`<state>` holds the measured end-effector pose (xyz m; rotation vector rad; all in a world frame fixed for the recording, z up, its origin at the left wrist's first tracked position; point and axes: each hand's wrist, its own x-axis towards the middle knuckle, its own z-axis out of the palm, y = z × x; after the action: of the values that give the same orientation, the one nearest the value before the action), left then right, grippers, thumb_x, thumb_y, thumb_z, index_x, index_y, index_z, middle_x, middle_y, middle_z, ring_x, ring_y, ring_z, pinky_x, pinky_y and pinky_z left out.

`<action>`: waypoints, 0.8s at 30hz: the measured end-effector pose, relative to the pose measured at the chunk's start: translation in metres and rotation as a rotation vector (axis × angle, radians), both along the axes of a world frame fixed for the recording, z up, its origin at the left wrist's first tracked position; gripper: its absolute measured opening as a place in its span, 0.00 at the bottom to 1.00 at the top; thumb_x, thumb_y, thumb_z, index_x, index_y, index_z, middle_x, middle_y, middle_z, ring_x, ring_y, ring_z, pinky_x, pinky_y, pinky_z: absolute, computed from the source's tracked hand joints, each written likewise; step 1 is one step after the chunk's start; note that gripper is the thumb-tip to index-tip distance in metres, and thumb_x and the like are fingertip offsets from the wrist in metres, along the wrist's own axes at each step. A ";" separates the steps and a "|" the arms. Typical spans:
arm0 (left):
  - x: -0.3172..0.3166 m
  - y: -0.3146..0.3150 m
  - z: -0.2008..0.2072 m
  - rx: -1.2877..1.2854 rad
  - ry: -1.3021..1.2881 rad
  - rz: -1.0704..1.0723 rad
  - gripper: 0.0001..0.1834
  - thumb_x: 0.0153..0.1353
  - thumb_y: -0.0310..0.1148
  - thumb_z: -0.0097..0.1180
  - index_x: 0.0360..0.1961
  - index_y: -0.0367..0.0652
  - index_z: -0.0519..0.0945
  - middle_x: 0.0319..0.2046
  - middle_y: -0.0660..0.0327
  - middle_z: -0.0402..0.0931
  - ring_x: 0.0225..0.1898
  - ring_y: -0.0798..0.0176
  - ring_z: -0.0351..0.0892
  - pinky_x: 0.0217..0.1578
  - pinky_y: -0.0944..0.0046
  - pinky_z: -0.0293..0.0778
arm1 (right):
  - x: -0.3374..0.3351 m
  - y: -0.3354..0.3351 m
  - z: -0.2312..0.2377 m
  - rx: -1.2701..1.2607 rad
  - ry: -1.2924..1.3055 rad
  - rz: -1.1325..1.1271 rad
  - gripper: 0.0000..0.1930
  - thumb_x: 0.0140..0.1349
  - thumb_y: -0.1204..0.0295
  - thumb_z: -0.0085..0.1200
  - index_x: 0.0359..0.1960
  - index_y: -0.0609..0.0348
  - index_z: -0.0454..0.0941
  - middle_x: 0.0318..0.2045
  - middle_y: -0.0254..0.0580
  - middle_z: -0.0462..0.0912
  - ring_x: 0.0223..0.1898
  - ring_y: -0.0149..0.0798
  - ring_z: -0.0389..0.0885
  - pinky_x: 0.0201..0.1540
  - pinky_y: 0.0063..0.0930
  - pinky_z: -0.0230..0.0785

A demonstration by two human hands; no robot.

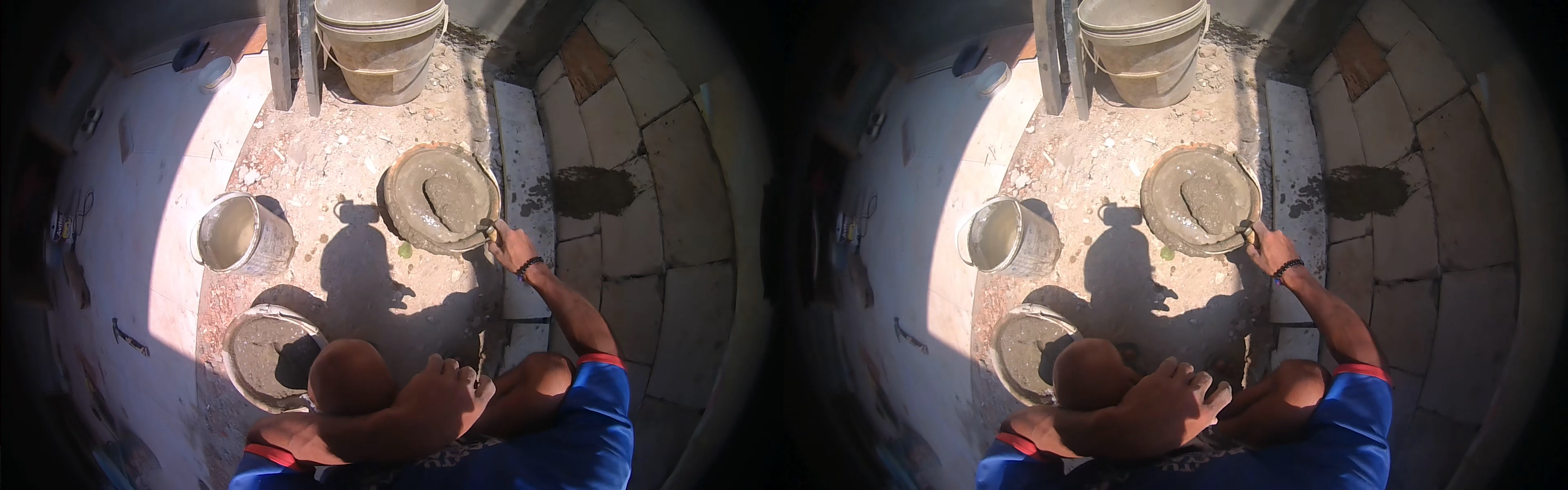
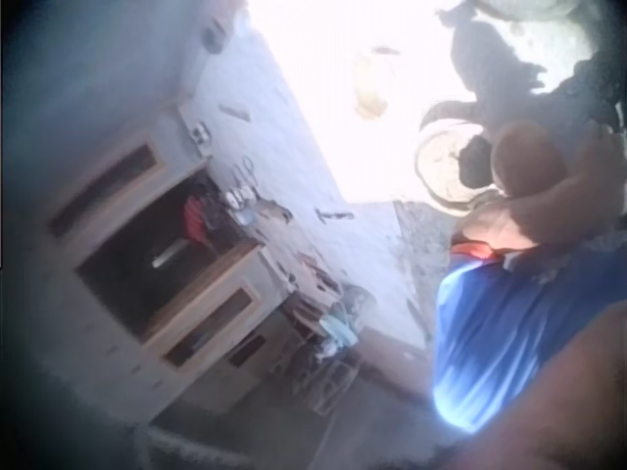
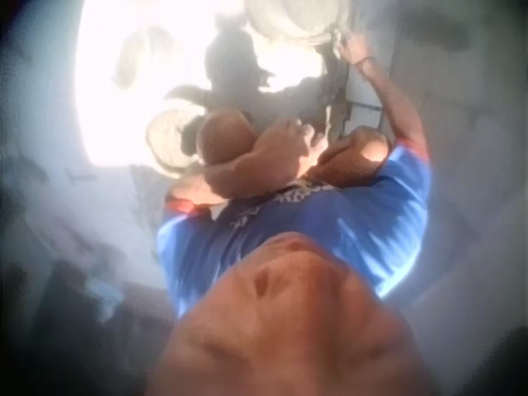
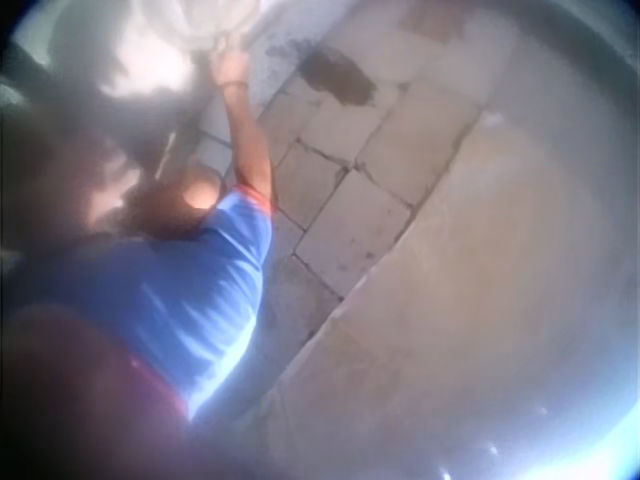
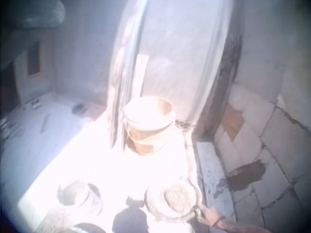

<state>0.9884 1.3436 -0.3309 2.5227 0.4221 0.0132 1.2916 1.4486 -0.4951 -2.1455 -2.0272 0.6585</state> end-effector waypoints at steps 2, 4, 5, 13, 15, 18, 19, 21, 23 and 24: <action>0.000 0.004 0.001 -0.031 0.007 -0.025 0.18 0.61 0.37 0.52 0.48 0.37 0.73 0.36 0.47 0.79 0.39 0.48 0.80 0.40 0.53 0.70 | -0.001 -0.002 -0.001 0.024 0.012 -0.001 0.16 0.56 0.68 0.55 0.44 0.61 0.68 0.28 0.61 0.81 0.35 0.63 0.80 0.39 0.53 0.73; 0.007 0.006 -0.001 -0.059 -0.020 -0.068 0.20 0.63 0.40 0.53 0.50 0.37 0.73 0.35 0.47 0.77 0.36 0.46 0.79 0.41 0.52 0.71 | 0.007 -0.008 0.001 0.047 0.022 -0.080 0.16 0.56 0.68 0.54 0.44 0.61 0.68 0.28 0.61 0.81 0.34 0.64 0.80 0.39 0.53 0.73; 0.008 0.007 -0.001 -0.053 -0.011 -0.062 0.20 0.63 0.40 0.54 0.51 0.37 0.73 0.35 0.47 0.77 0.36 0.46 0.79 0.42 0.52 0.71 | 0.011 -0.007 0.002 0.074 -0.002 -0.044 0.16 0.56 0.69 0.55 0.43 0.61 0.67 0.27 0.60 0.81 0.34 0.64 0.80 0.38 0.53 0.72; 0.009 0.019 0.000 -0.028 -0.001 -0.056 0.23 0.62 0.45 0.56 0.52 0.41 0.75 0.34 0.48 0.78 0.38 0.46 0.79 0.43 0.52 0.72 | 0.011 -0.001 0.130 0.219 0.111 0.006 0.21 0.52 0.72 0.62 0.44 0.63 0.66 0.26 0.58 0.78 0.32 0.58 0.79 0.37 0.46 0.70; 0.013 0.020 0.003 -0.026 0.002 -0.065 0.23 0.62 0.45 0.56 0.52 0.41 0.75 0.34 0.48 0.79 0.38 0.46 0.79 0.43 0.52 0.72 | 0.014 -0.007 0.180 0.211 0.221 0.006 0.23 0.50 0.75 0.68 0.43 0.62 0.65 0.25 0.48 0.73 0.28 0.39 0.74 0.33 0.35 0.68; 0.016 0.021 0.005 -0.035 -0.002 -0.089 0.23 0.62 0.45 0.56 0.52 0.41 0.75 0.35 0.48 0.79 0.38 0.46 0.79 0.43 0.52 0.72 | 0.022 -0.017 0.237 0.205 0.425 0.048 0.22 0.52 0.69 0.67 0.43 0.65 0.69 0.25 0.42 0.75 0.28 0.35 0.76 0.30 0.32 0.67; 0.015 0.022 0.005 -0.034 0.002 -0.089 0.23 0.62 0.46 0.55 0.52 0.41 0.75 0.36 0.48 0.79 0.38 0.46 0.79 0.44 0.52 0.72 | 0.023 -0.018 0.248 0.159 0.500 -0.004 0.21 0.54 0.69 0.66 0.43 0.65 0.72 0.26 0.38 0.75 0.27 0.30 0.75 0.29 0.27 0.67; 0.013 0.023 0.003 -0.032 0.010 -0.090 0.23 0.62 0.46 0.55 0.52 0.41 0.75 0.36 0.48 0.79 0.38 0.46 0.79 0.44 0.52 0.72 | 0.033 -0.023 0.255 0.087 0.742 -0.096 0.19 0.58 0.66 0.65 0.46 0.64 0.76 0.28 0.32 0.77 0.26 0.23 0.74 0.27 0.19 0.67; 0.009 0.022 0.003 -0.030 0.034 -0.071 0.23 0.62 0.46 0.55 0.53 0.42 0.74 0.37 0.47 0.79 0.38 0.46 0.79 0.44 0.52 0.72 | 0.057 -0.021 0.248 -0.023 0.936 -0.196 0.19 0.59 0.65 0.63 0.47 0.64 0.76 0.28 0.33 0.77 0.25 0.24 0.75 0.26 0.22 0.69; 0.014 0.022 0.003 -0.046 0.021 -0.093 0.23 0.62 0.46 0.55 0.53 0.42 0.74 0.37 0.47 0.79 0.39 0.46 0.79 0.44 0.52 0.72 | 0.085 -0.028 0.242 -0.076 0.998 -0.288 0.18 0.59 0.65 0.62 0.47 0.64 0.77 0.27 0.33 0.77 0.24 0.25 0.75 0.25 0.22 0.69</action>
<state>1.0028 1.3661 -0.3280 2.4961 0.3094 -0.0575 1.3762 1.4202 -0.2531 -1.5487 -1.1444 1.3888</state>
